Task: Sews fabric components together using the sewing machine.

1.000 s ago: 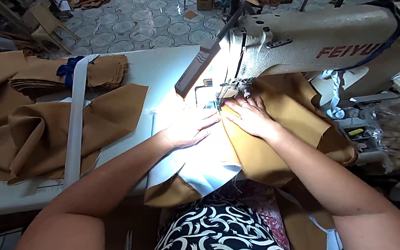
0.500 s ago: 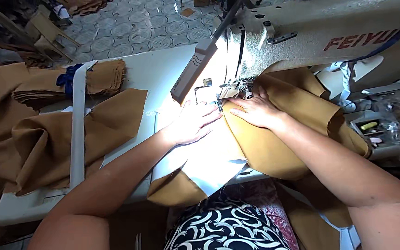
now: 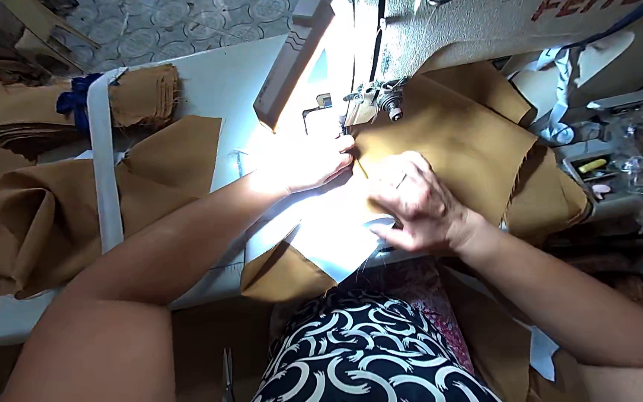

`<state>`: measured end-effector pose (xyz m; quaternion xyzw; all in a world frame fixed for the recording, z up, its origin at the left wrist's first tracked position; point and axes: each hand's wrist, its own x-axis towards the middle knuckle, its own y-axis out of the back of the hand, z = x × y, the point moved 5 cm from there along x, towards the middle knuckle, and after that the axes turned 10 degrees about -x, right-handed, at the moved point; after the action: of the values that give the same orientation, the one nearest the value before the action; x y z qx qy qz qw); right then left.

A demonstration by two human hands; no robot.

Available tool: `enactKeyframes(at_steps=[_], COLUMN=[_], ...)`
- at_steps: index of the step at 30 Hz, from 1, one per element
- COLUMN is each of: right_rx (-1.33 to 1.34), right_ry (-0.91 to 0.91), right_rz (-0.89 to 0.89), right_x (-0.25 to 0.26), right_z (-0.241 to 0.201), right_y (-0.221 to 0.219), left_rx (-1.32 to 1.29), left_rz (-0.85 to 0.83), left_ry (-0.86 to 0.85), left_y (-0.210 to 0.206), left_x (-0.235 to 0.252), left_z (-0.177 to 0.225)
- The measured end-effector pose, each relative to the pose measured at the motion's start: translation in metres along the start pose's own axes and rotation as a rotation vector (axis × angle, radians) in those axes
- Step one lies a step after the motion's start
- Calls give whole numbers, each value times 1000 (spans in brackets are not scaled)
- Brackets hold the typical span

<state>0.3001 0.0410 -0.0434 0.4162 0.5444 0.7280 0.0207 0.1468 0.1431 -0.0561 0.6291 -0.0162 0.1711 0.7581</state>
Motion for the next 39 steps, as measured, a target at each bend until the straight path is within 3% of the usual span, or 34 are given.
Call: enactKeyframes(at_steps=[6,8,10,12,15,20,32,39], right_rx=[-1,86,166,203,116,85,138,125], right_ry=[78,49,-128,-308,-349,-297,-267,-219], right_rz=[136,165,155,-28,-432,-610,-669,-687], right_x=[-12,-10,-11,-15,-22,-19,-17,-4], right_z=[-19,-16,-1,25,47,58,77,99], right_y=[-3,-1,-3,-16,-35,-37,-42,-52], left_rx=[84,24,-84,-124,-124,-148,-132,-149], left_rz=[165,208,217,168,106,162,108,90], left_ry=[-202,-110,126,353,467,463,413,369], left_y=[-3,-7,-12,-17,-29,-35,-34,-28], left_x=[5,1,-6,-12,-28,-45,-42,-36], left_z=[19,27,36,48,66,63,48,16])
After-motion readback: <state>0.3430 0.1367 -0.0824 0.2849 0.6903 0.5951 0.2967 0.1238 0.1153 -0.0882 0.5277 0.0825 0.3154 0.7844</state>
